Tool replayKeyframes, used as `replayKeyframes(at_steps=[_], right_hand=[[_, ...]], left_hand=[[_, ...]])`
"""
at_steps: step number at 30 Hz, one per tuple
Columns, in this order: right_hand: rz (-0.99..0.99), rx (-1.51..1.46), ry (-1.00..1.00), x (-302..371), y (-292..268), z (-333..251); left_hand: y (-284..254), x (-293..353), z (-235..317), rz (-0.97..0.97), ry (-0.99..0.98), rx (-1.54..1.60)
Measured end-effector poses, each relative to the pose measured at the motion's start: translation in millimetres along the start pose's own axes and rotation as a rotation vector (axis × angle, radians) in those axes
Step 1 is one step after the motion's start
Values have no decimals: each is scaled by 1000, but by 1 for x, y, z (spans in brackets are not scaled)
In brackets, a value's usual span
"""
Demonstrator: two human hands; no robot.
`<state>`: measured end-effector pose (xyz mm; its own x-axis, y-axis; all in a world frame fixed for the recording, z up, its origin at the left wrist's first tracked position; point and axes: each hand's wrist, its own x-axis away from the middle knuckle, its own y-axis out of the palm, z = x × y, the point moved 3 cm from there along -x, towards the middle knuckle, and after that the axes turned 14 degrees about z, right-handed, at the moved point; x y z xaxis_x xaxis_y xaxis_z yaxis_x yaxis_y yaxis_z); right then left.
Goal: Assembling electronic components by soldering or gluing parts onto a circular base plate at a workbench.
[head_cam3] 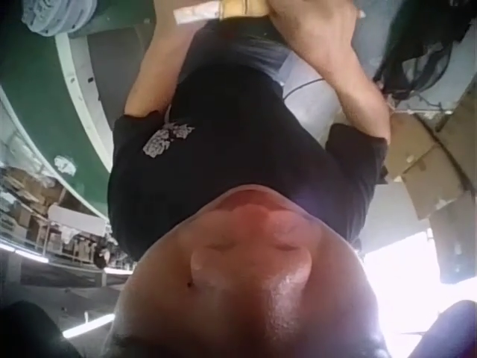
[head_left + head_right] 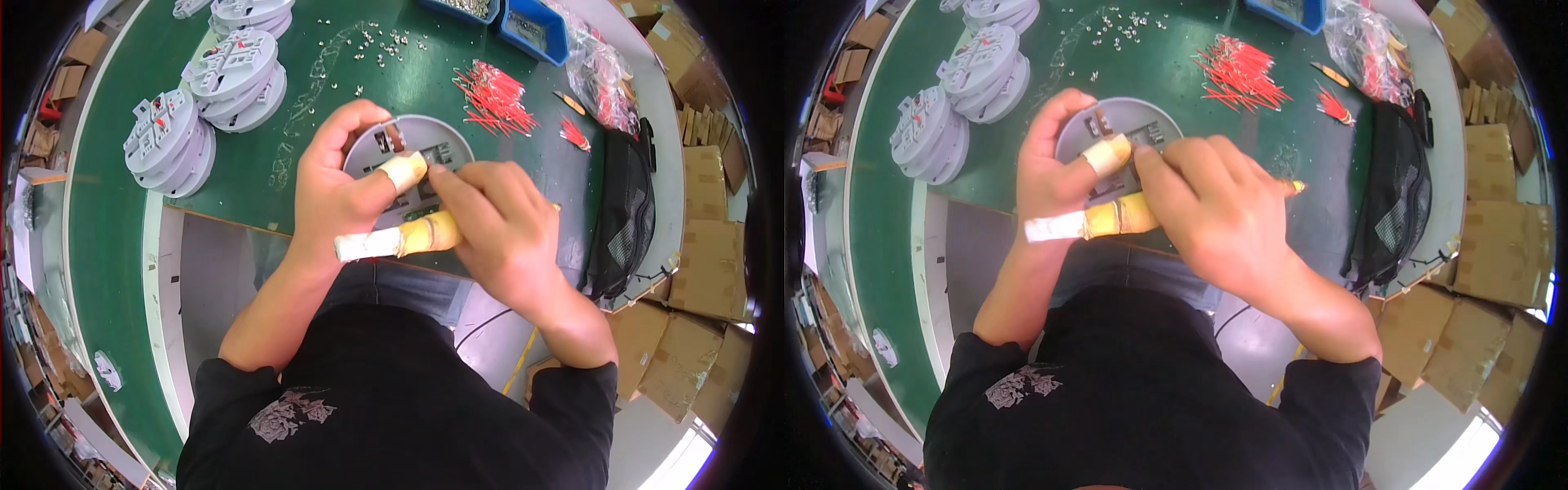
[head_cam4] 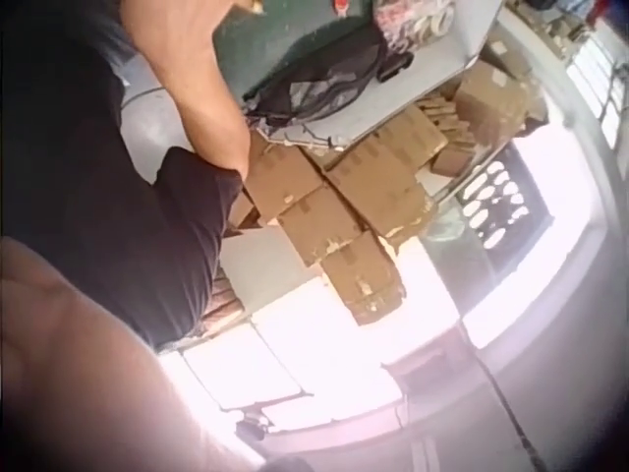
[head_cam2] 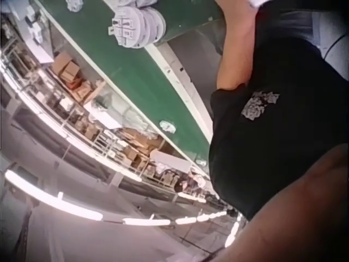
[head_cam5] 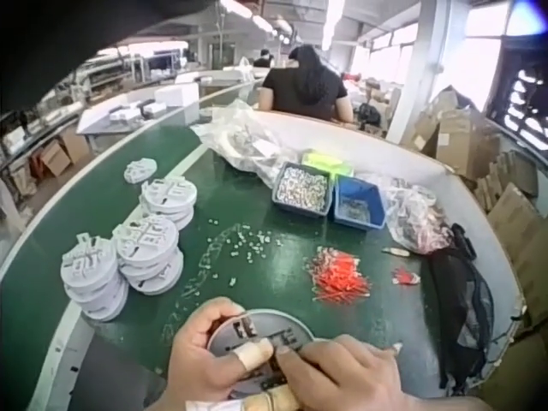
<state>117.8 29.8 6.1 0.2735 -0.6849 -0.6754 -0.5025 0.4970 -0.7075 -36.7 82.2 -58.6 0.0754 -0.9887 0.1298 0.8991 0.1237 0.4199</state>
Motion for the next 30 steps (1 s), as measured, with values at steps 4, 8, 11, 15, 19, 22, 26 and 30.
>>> replayKeyframes(at_steps=[4, 8, 11, 15, 19, 22, 26, 30], right_hand=[[-34, 93, -33, -2, 11, -1], [-23, -56, 31, -21, 11, 18], [174, -293, 328, -50, -3, 54], [628, -972, 650, -91, 4, 118], [930, -1145, 789, -105, 66, 137], [893, -1164, 910, -102, 91, 130], [839, -1142, 924, -107, 95, 126], [689, -1947, 784, -106, 91, 129]], left_hand=[[-6, -8, -8, 22, 51, -77], [-8, -25, -3, 44, 173, -107], [-10, -48, 12, 75, 315, -88], [1, -51, 26, 12, 678, -238], [8, -31, 4, -203, 1126, -709], [6, -15, -6, -335, 1257, -849], [3, -10, -8, -643, 1187, -958], [4, -19, 6, -564, 932, -871]])
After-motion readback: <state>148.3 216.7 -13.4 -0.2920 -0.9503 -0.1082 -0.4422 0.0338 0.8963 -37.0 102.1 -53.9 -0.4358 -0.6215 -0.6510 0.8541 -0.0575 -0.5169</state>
